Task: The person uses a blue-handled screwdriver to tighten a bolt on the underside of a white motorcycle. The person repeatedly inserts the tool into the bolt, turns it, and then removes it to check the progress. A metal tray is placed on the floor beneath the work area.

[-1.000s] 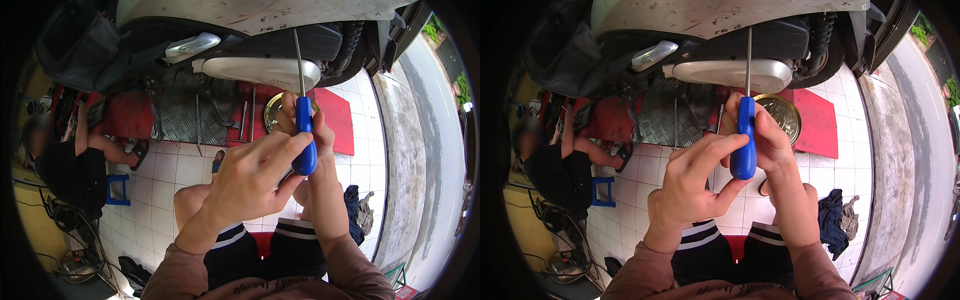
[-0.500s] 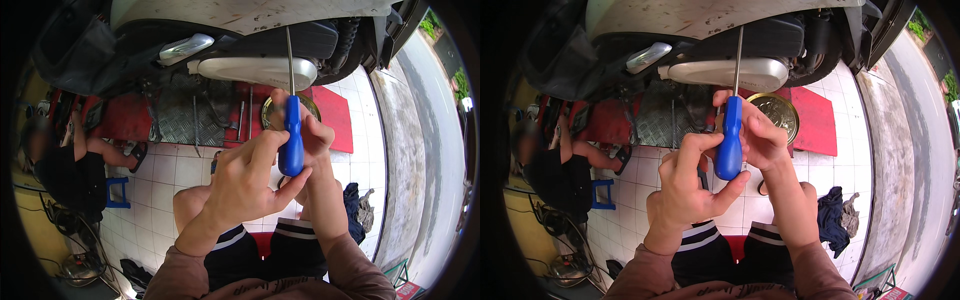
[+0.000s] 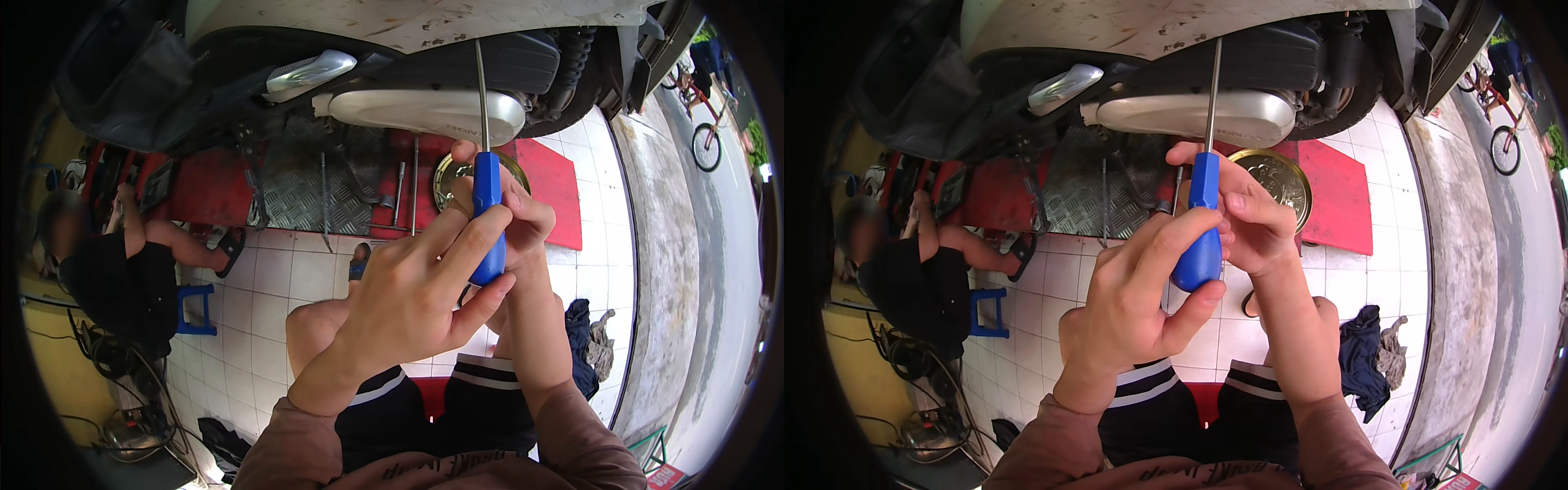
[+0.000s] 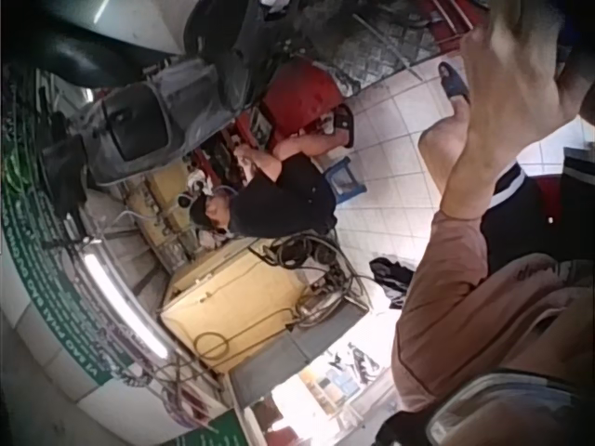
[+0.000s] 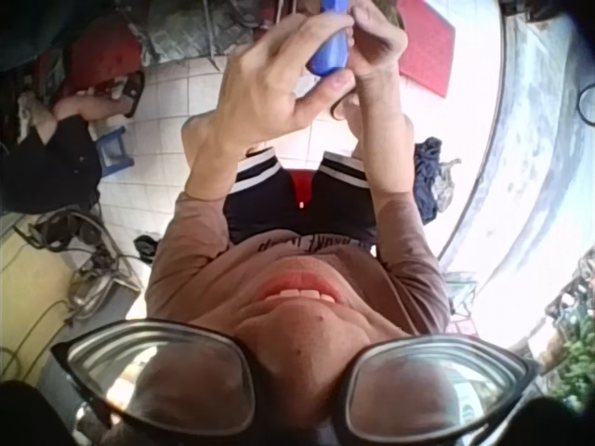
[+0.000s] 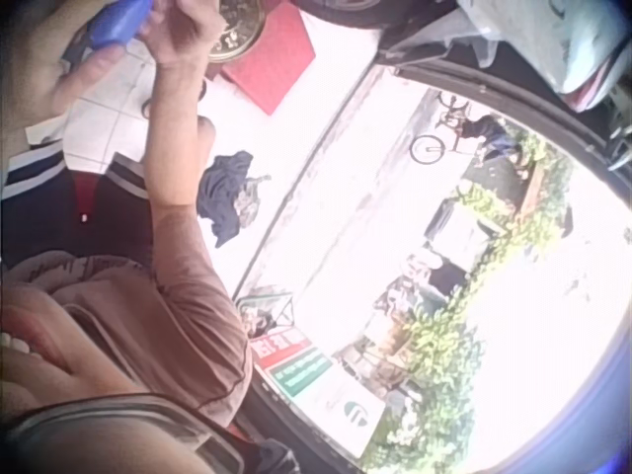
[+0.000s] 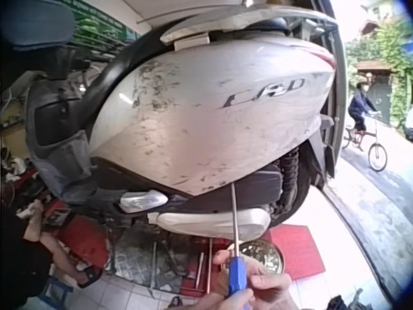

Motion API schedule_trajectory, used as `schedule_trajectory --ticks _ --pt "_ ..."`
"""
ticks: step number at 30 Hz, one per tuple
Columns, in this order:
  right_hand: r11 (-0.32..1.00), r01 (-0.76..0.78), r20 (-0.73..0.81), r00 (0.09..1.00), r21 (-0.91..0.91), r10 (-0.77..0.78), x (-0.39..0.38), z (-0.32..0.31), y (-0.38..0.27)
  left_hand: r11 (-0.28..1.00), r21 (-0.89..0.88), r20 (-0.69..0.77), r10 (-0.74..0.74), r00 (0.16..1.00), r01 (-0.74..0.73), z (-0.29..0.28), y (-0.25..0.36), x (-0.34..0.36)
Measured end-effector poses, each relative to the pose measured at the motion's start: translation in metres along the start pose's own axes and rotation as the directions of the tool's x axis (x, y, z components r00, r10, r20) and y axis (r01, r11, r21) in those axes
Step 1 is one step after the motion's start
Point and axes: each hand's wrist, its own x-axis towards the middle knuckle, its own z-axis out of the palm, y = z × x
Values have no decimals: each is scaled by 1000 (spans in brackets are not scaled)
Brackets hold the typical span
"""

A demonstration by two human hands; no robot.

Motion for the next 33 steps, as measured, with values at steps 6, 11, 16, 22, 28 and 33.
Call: schedule_trajectory --ticks 6,11,16,22,28,33 --pt "993 -10 20 1000 -115 13 -2 -19 -1 999 -4 24 40 999 -40 -6 -1 2" --pt "991 37 -86 995 -125 -48 0 1 7 1000 3 -5 2 1000 -2 -16 0 0" --pt "988 57 -26 998 -144 -61 -5 -12 11 998 -38 16 47 999 -47 -11 1 -4" --pt "997 79 9 997 -19 -79 -6 -9 12 987 -152 -14 46 999 -48 -6 0 -4" --pt "984 49 -31 998 -169 -55 -1 -6 8 994 -99 -58 32 998 -37 -12 -4 -4" --pt "998 53 -63 997 -36 -55 2 3 14 999 -28 54 43 998 -41 -15 -1 -3"
